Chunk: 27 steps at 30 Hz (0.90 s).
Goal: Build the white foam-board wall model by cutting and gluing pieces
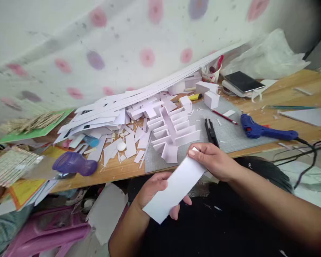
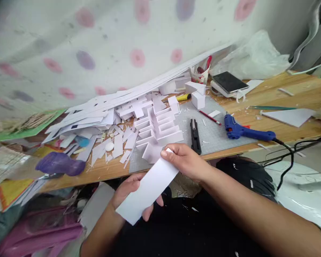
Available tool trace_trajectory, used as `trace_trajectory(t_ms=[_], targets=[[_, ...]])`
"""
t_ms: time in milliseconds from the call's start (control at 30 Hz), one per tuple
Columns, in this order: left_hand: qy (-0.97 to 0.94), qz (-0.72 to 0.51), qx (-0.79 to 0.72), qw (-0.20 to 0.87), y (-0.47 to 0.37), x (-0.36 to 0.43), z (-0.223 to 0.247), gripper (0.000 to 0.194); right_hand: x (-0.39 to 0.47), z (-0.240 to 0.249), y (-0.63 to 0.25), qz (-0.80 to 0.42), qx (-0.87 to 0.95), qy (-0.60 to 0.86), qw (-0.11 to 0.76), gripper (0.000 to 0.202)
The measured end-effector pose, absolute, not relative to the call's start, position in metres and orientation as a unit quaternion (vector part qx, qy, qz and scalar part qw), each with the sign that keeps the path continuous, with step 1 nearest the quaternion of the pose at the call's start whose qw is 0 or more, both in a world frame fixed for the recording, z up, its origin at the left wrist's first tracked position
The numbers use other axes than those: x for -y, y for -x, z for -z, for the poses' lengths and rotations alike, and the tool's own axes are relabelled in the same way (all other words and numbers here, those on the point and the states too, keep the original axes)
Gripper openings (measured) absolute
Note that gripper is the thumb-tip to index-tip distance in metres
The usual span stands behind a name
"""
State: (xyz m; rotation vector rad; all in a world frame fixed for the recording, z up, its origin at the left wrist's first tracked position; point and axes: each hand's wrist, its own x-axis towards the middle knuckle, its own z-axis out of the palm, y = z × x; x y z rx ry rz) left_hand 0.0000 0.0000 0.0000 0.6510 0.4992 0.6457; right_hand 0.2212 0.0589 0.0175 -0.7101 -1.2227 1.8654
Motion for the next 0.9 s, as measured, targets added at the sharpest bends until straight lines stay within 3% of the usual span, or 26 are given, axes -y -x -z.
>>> trace_trajectory(t_ms=[267, 500, 633, 767, 833, 900], targets=[[-0.301, -0.274, -0.167, 0.898, 0.003, 0.002, 0.003, 0.047, -0.044, -0.006, -0.192, -0.837, 0.325, 0.237, 0.372, 0.04], [-0.311, -0.304, -0.178, 0.883, 0.005, 0.002, 0.006, 0.046, -0.044, -0.007, -0.184, -0.805, 0.311, 0.273, 0.425, 0.038], [-0.346, -0.388, -0.213, 0.827, 0.004, 0.002, 0.003, 0.044, -0.055, -0.013, -0.187, -0.768, 0.255, 0.281, 0.515, 0.036], [-0.43, -0.46, -0.348, 0.695, 0.033, -0.006, -0.016, 0.046, -0.065, -0.018, -0.194, -0.727, 0.248, 0.313, 0.558, 0.031], [-0.494, -0.483, -0.49, 0.532, 0.059, -0.017, -0.033, 0.052, -0.067, -0.018, -0.196, -0.719, 0.254, 0.329, 0.557, 0.029], [-0.559, -0.458, -0.63, 0.285, 0.084, -0.03, -0.049, 0.051, -0.066, -0.016, -0.195, -0.717, 0.258, 0.331, 0.557, 0.026]])
